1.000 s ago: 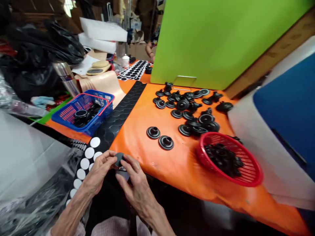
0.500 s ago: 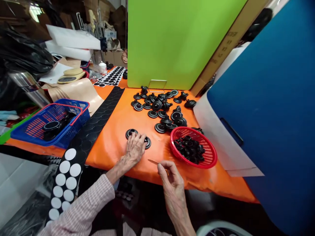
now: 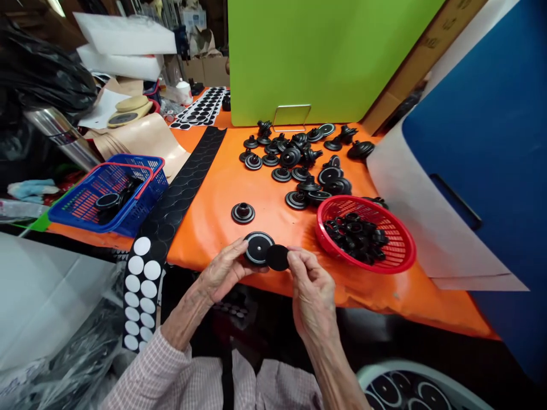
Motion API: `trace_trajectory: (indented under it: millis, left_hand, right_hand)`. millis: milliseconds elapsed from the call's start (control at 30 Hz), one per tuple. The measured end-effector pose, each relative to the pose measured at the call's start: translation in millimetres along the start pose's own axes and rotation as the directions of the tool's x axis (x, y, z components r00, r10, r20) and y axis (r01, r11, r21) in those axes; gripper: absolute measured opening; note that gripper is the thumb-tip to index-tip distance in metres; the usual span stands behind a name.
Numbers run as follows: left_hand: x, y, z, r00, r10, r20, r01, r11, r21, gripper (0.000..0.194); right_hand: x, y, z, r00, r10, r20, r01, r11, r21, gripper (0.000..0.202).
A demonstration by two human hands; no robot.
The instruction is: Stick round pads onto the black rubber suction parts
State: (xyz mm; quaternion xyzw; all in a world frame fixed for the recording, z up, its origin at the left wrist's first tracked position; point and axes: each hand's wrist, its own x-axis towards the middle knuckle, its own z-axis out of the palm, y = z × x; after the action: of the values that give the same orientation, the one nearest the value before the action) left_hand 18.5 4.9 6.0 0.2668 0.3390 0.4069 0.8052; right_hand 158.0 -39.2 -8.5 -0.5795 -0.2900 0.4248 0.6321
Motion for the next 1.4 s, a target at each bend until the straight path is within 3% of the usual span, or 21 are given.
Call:
trace_trajectory:
  millis: [300, 767, 1000, 1133, 1267, 1400]
  left_hand:
    - [-12.8, -1.5, -7.5, 1.000, 0.002, 0.006, -0.002, 0.999, 0.051, 0.035]
    - [-15.6, -4.0, -10.1, 1.000, 0.006, -0.010, -0.005, 0.995, 0.104, 0.036]
    - [-13.7, -9.9, -12.6, 0.999, 0.039, 0.003, -0.039, 0.996, 0.086, 0.032]
    - [-13.4, -14.7, -14.2, 0.996, 0.081, -0.032, -0.077, 0.992, 0.101, 0.035]
    - [-14.8, -15.0, -14.3, 0.991, 0.098, -0.090, -0.086, 0.988, 0.126, 0.037]
    - [-17.2, -14.2, -14.4, 0.985, 0.101, -0.140, -0.083, 0.988, 0.133, 0.039]
  right_hand:
    - [-8.5, 6.0, 20.4, 1.000, -0.013, 0.025, 0.015, 0.998, -0.065, 0.026]
    - [-12.1, 16.1, 26.0, 0.998, -0.053, 0.022, 0.056, 0.986, -0.157, 0.024]
    - [-14.5, 16.6, 31.0, 0.985, -0.171, 0.006, 0.166, 0.950, -0.264, 0.020]
    - [-16.1, 22.5, 34.1, 0.944, -0.329, 0.029, 0.314, 0.868, -0.386, 0.015]
    - [-16.6, 31.2, 35.7, 0.859, -0.501, 0.108, 0.480, 0.711, -0.514, 0.009]
    - [-15.6, 39.2, 37.7, 0.790, -0.588, 0.177, 0.558, 0.568, -0.604, 0.010]
